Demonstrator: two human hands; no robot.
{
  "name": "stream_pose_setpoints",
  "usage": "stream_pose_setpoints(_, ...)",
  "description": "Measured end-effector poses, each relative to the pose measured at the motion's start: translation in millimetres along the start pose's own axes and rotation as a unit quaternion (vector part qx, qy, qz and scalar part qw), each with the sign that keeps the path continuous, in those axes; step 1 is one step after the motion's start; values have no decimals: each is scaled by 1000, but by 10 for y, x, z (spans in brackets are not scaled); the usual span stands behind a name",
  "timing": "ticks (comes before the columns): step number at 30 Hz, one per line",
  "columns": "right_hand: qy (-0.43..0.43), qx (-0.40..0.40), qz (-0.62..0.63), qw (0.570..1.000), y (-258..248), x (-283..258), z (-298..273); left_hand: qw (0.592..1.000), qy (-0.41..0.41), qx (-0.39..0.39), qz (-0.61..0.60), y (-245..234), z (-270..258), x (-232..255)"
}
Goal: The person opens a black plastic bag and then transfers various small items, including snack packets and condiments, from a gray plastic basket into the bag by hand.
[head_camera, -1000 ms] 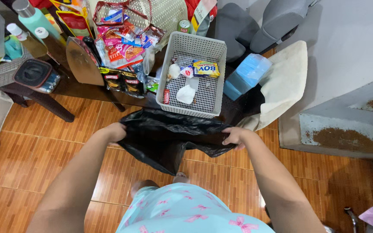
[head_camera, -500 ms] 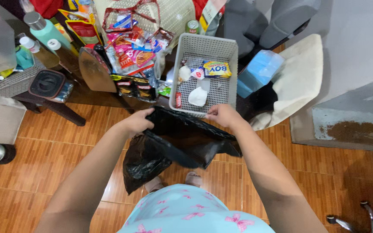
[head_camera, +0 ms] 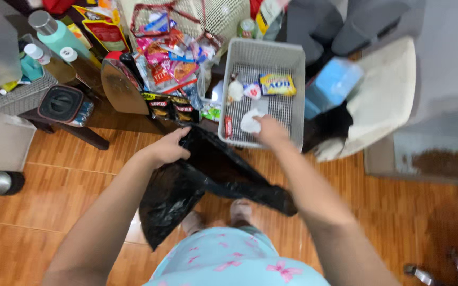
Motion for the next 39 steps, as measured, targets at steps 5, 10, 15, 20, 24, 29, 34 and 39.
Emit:
stream_pose_setpoints(5, 23, -82, -5, 996, 586, 39, 407, 998, -29, 32, -38, -24, -18, -82)
stream_pose_setpoints(10, 5, 84, 94, 992, 276, 48, 370, 995, -43, 52, -74, 2, -67, -76)
stream_pose_setpoints(15, 10, 146, 265, 953, -497, -48, 160, 992, -69, 39, -97, 5, -134, 50)
stream_pose_setpoints(20, -107, 101, 396, 906, -952, -300, 72, 996, -19, 0, -90, -36, -156, 198)
stream_pose_setpoints(24, -65, -75, 626, 773, -991, -640, 1, 996, -8, -5, -85, -109, -154, 261)
stream_pose_setpoints(29, -63, -207, 743, 633, -719, -1153, -90, 989, -30, -64, -126, -271, -323, 408)
stream_pose_setpoints(34, -95, -219, 652, 720, 272, -1620, -181, 983, 2, -103, -149, -403, -611, 493)
stream_pose_setpoints(39, -215, -205, 428, 853, 292, -1657, -291, 971, 11, -80, -223, -476, -788, 509)
Point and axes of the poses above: each hand's wrist, its own z-axis towards the middle knuckle, its own y-axis out of the palm, x = y × z, the point moved 2 cm from there along z, towards the middle knuckle, and after that the axes turned 6 degrees about -y, right-handed, at the moved point
